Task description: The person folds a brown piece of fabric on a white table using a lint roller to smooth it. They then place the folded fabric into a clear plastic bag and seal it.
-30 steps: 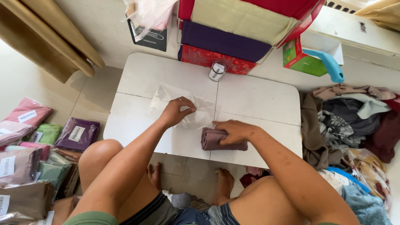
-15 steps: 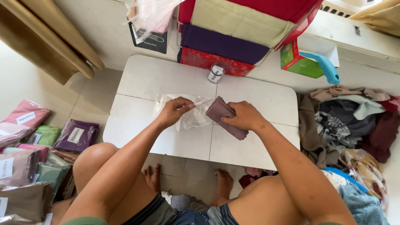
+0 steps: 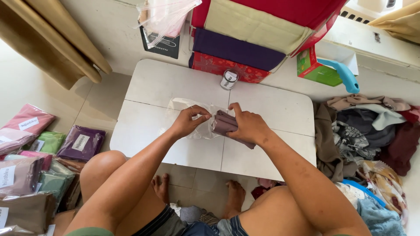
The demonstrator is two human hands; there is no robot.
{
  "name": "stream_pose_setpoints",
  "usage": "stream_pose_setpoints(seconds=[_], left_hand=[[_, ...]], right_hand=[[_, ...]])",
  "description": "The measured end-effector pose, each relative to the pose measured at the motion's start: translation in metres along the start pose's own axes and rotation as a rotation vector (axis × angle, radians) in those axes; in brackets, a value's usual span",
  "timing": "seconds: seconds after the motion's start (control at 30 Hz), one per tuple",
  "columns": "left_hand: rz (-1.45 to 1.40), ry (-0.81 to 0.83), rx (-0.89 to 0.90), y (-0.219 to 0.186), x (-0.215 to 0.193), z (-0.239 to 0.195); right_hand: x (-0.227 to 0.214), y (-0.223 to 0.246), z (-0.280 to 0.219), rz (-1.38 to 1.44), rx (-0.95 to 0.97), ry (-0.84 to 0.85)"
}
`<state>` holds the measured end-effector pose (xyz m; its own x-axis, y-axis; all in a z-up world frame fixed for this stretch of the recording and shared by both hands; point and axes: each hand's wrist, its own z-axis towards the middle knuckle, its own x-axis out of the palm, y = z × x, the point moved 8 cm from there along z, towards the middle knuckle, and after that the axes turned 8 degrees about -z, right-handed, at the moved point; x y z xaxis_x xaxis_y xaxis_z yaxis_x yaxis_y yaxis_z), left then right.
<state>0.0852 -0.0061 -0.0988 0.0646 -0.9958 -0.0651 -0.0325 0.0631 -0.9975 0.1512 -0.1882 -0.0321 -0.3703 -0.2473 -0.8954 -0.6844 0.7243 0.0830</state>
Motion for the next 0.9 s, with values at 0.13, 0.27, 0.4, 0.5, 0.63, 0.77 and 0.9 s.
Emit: stream_pose_setpoints(seconds=[0.13,0.27,0.4,0.5,0.63,0.77,0.9], left_hand=[[0.004,0.000,0.044,-0.012,0.001,-0.002],[0.038,-0.001,0.059,-0.019,0.001,-0.005],[0.103,-0.011,0.079,-0.047,0.001,-0.011],[0.421,-0.079,0.328,-0.064,0.000,-0.020],[0.656,-0.124,0.645,-0.081,0.016,-0.026],[0.642,-0.166,0.773,-0.089,0.024,-0.030],[0.551,-0.220,0.758,-0.087,0.021,-0.027]], right_hand=[[-0.031,0.025,-0.019,0.030,-0.008,0.035],[-0.030,0.032,-0.018,0.019,-0.059,0.085],[-0.029,0.024,-0.013,0.031,-0.035,0.011],[-0.032,0.018,-0.013,0.021,-0.023,-0.044],[-0.031,0.012,-0.012,0.017,-0.027,-0.091],[-0.032,0.015,-0.015,0.056,-0.022,-0.100],[-0.025,0.010,-0.012,0.031,0.030,-0.149]])
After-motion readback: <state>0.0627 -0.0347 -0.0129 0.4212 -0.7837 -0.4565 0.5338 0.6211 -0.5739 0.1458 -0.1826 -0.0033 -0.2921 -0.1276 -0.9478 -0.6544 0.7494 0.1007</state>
